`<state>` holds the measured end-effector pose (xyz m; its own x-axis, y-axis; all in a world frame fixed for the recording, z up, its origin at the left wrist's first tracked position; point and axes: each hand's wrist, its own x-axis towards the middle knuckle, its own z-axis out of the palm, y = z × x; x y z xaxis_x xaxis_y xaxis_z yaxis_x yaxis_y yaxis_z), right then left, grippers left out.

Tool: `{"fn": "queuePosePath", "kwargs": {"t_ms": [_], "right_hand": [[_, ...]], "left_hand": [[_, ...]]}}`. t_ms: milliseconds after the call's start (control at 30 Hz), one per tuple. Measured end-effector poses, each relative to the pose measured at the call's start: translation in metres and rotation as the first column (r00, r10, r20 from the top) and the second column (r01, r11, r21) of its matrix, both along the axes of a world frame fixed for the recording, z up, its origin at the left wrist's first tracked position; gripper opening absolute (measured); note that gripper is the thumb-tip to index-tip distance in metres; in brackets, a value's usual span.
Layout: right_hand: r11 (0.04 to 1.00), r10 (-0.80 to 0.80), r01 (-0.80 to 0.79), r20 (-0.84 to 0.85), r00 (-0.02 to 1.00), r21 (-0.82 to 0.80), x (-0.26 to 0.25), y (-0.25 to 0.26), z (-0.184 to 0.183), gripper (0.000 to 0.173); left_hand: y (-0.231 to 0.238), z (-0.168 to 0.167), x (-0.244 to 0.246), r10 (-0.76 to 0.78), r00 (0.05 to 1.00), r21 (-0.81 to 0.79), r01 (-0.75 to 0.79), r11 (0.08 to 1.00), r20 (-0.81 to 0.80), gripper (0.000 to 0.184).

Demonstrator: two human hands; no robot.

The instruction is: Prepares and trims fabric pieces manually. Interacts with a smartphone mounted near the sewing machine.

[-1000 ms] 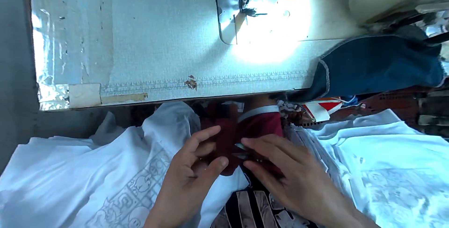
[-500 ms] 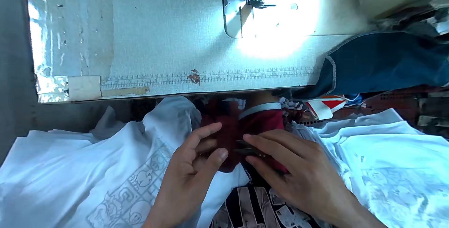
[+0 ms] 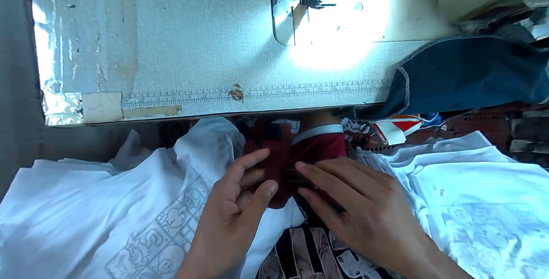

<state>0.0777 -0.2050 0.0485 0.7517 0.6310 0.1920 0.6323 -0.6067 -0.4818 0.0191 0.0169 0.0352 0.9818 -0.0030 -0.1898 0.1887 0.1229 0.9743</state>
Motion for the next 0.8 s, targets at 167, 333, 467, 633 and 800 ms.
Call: {"fn": "queuePosePath", "kwargs": {"t_ms": [167, 333, 467, 633, 800], "right_hand": [[0.999, -0.018, 0.022, 0.071, 0.997, -0.046, -0.003, 0.003, 0.001, 0.030], [0.996, -0.027, 0.041, 0.164, 0.986, -0.081, -0.008, 0.007, 0.001, 0.028], [0.998, -0.050, 0.045, 0.102, 0.994, 0.047, -0.008, 0.010, -0.011, 0.028], [0.955, -0.016, 0.040, -0.084, 0.996, 0.294, -0.005, 0.010, -0.029, 0.028], [0.866, 0.051, 0.066, -0.220, 0.974, 0.495, -0.007, 0.011, -0.040, 0.029]], "left_hand": [[-0.001, 0.000, 0.000, 0.001, 1.000, 0.026, -0.001, 1.000, 0.002, 0.039], [0.000, 0.000, 0.000, -0.017, 1.000, 0.074, 0.018, 0.997, -0.021, 0.038], [0.002, -0.004, 0.001, -0.023, 0.999, 0.070, 0.025, 0.997, -0.028, 0.036], [0.003, -0.008, 0.001, -0.007, 0.997, -0.083, 0.001, 0.997, -0.073, 0.036], [0.003, -0.008, 0.001, -0.007, 0.998, -0.220, -0.008, 0.976, -0.070, 0.037]]}}
